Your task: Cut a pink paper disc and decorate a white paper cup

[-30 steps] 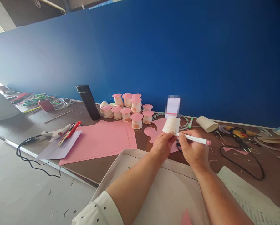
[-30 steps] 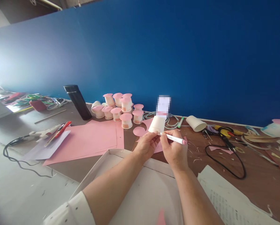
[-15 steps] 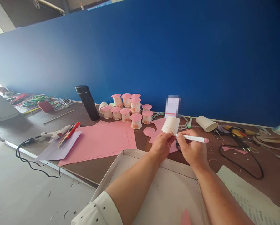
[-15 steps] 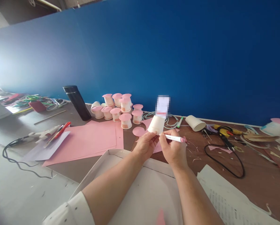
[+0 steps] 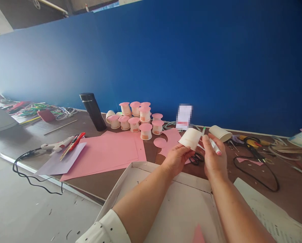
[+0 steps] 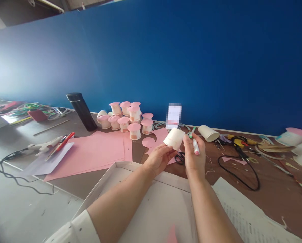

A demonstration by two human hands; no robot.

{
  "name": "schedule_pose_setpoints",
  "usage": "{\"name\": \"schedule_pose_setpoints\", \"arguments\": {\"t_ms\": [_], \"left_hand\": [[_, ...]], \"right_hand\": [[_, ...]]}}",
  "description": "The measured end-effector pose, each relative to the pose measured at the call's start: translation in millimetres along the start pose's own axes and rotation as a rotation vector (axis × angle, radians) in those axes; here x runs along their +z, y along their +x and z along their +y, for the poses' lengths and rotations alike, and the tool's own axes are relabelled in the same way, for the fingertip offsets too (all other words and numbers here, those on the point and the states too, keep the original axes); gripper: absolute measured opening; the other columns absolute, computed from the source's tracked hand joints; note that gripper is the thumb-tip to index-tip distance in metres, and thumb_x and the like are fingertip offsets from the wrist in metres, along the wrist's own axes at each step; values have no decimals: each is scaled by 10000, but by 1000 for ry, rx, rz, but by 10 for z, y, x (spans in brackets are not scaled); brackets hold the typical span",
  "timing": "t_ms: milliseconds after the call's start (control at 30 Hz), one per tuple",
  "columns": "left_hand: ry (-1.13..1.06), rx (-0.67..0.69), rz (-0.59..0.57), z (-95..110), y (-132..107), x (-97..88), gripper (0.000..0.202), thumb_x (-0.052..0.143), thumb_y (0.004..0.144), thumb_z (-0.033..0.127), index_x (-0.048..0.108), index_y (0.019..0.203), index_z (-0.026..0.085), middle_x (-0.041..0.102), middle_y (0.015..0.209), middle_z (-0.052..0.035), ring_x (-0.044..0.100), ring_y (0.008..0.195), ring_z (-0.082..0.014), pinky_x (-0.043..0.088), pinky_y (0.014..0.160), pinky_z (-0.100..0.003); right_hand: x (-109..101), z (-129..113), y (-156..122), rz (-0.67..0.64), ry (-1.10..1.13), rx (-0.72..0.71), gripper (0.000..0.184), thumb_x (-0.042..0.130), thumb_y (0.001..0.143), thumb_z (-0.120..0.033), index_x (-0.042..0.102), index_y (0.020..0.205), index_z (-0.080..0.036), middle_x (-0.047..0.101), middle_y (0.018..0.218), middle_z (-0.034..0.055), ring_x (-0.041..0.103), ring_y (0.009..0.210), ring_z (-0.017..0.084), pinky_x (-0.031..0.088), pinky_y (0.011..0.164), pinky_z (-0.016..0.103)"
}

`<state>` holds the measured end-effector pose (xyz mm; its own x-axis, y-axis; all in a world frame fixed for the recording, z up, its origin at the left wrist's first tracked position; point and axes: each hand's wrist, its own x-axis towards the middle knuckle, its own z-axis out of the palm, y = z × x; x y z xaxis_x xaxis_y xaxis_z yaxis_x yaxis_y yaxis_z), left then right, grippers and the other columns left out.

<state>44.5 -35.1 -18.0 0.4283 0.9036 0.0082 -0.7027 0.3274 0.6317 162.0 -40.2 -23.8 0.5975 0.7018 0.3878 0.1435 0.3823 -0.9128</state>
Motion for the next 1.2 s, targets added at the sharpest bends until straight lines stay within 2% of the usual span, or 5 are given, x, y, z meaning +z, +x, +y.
{"name": "schedule_pose_setpoints", "arguments": {"t_ms": [133, 533, 767, 967, 1200], "left_hand": [[138, -85, -41, -47, -29, 0, 220, 701, 680, 159, 728, 889, 98, 692, 943, -108, 618, 834, -151, 445, 884, -297], [33, -123, -12, -38, -8, -15, 121, 684, 714, 150, 678, 819, 91, 663, 841, -77, 596, 703, -98, 478, 737, -207], [-89, -66, 180, -31, 52, -46, 32, 615, 753, 85, 628, 782, 90, 617, 756, -71, 585, 672, -97, 508, 679, -189], [-101, -16, 210, -15, 95, -93, 24, 643, 733, 98, 634, 753, 90, 603, 724, -59, 582, 679, -101, 505, 706, -210], [-9, 63, 183, -18, 79, -69, 139, 738, 642, 165, 689, 753, 98, 658, 826, -71, 586, 745, -112, 462, 794, -260]], "right_hand": [[44, 4, 23, 16, 229, 334, 632, 791, 641, -478, 570, 1165, -202, 656, 980, 58, 650, 795, 190, 532, 627, 306], [48, 21, 47, -28, 363, 333, 565, 795, 635, -450, 593, 1088, -179, 657, 910, 38, 636, 757, 166, 534, 638, 295], [-78, -35, 78, 272, -48, 9, 518, 608, 814, -494, 537, 1270, -258, 642, 962, 17, 632, 810, 155, 556, 737, 334], [2, -342, -131, 29, -355, -204, 302, 550, 846, -389, 709, 1001, -185, 673, 777, 54, 629, 695, 175, 539, 696, 328], [3, -215, -161, -75, -387, -242, 210, 590, 815, -366, 619, 896, -174, 664, 746, 55, 624, 652, 179, 513, 632, 313]]}}
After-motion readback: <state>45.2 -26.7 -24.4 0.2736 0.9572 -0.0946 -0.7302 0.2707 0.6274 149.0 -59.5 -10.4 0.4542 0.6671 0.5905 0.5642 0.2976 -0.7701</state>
